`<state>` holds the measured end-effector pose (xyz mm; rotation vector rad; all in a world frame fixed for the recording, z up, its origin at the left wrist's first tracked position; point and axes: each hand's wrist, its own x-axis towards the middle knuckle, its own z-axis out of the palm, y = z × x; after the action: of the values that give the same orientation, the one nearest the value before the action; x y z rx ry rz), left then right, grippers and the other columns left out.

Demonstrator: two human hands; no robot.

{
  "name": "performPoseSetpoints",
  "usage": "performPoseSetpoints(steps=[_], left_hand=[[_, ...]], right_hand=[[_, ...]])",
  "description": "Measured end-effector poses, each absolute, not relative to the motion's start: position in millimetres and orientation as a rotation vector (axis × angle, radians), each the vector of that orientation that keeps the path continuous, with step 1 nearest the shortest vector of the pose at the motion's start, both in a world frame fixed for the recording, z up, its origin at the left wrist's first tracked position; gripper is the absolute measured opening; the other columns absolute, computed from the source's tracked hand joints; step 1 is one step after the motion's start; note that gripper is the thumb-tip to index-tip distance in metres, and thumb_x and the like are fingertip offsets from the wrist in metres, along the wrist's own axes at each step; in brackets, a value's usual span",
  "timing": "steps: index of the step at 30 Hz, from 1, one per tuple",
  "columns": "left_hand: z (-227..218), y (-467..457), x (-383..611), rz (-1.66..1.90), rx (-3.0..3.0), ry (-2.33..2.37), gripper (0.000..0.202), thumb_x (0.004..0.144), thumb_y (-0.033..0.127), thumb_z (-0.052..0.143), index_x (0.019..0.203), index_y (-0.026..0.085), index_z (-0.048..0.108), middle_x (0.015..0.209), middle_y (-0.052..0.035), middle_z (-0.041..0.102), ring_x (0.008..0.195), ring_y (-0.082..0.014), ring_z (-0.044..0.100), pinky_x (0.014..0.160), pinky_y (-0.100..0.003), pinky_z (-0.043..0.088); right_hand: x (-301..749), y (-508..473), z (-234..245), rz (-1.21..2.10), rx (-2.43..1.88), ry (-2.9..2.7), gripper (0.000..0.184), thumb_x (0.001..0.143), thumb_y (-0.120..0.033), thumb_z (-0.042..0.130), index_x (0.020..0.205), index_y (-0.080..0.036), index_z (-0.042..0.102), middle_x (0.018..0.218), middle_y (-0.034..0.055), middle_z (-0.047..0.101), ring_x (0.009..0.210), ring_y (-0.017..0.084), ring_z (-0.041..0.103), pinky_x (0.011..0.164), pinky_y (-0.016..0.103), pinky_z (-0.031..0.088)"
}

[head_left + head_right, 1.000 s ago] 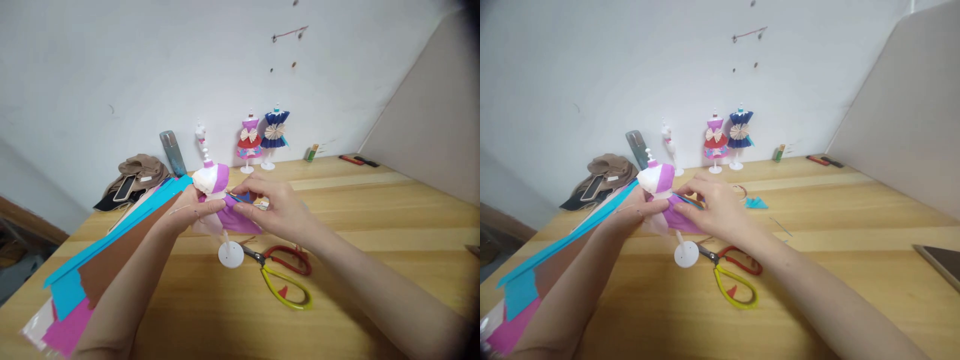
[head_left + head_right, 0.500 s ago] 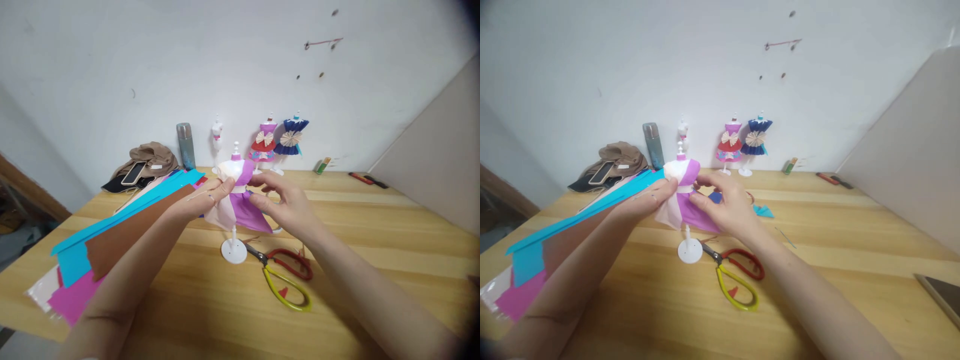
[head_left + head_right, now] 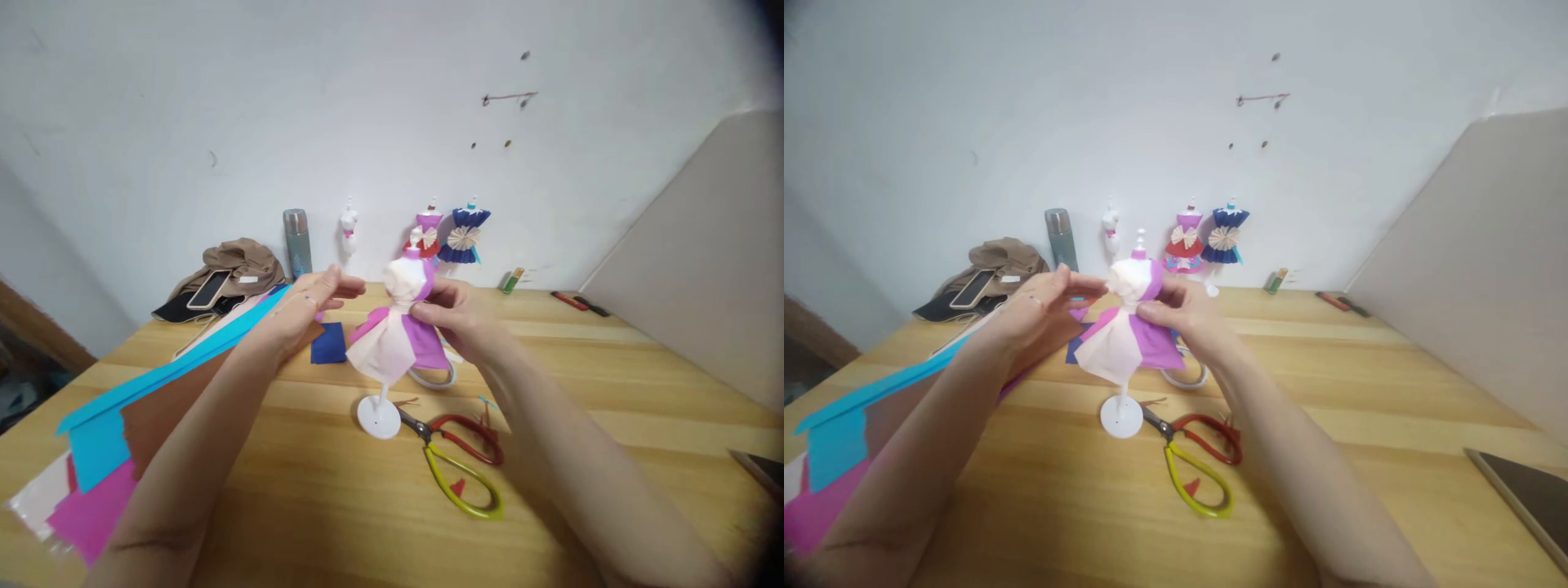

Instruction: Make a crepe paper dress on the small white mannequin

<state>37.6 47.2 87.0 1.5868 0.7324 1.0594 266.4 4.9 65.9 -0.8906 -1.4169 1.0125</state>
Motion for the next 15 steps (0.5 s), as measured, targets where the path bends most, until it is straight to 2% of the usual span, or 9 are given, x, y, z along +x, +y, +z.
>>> performPoseSetpoints(steps=[5, 10, 13, 15], left_hand=[[98.3, 46.6, 31.8, 1.126, 1.553, 0.726, 0.042, 0.085, 0.056, 0.065, 0.083, 0.015, 0.075, 0.096, -0.0133, 0.076, 0.098, -0.0264, 0.069, 0.094, -0.041, 0.051], [103.5, 26.0, 36.6, 1.031, 1.684, 0.859, 0.036, 0.083, 0.052, 0.069, 0.088, 0.018, 0.078, 0.092, -0.0096, 0.077, 0.087, -0.025, 0.068, 0.077, -0.036, 0.052], [102.7, 19.7, 41.8, 1.009, 1.819, 0.77, 0.032, 0.081, 0.05, 0.072, 0.086, 0.019, 0.079, 0.087, -0.0077, 0.078, 0.088, -0.0258, 0.068, 0.08, -0.036, 0.052], [102.1, 16.0, 45.3, 1.062, 1.866, 0.726, 0.03, 0.079, 0.048, 0.074, 0.086, 0.019, 0.079, 0.091, -0.0076, 0.078, 0.092, -0.0268, 0.069, 0.085, -0.037, 0.052]], right_hand=[[301.1, 12.9, 62.7, 0.959, -0.762, -1.435, 0.049, 0.051, -0.062, 0.086, 0.081, -0.026, 0.07, 0.08, 0.0022, 0.07, 0.077, 0.023, 0.067, 0.072, 0.039, 0.055], [313.4, 19.9, 54.7, 0.873, -0.682, -1.517, 0.053, 0.052, -0.072, 0.078, 0.074, -0.027, 0.063, 0.076, 0.0023, 0.065, 0.092, 0.028, 0.067, 0.072, 0.042, 0.05], [312.5, 21.1, 52.8, 0.86, -0.685, -1.527, 0.054, 0.048, -0.074, 0.077, 0.069, -0.026, 0.061, 0.076, 0.0028, 0.065, 0.095, 0.029, 0.067, 0.073, 0.042, 0.049], [310.6, 20.1, 53.6, 0.873, -0.681, -1.533, 0.054, 0.045, -0.069, 0.082, 0.071, -0.026, 0.062, 0.079, 0.0042, 0.067, 0.093, 0.03, 0.068, 0.075, 0.045, 0.052]])
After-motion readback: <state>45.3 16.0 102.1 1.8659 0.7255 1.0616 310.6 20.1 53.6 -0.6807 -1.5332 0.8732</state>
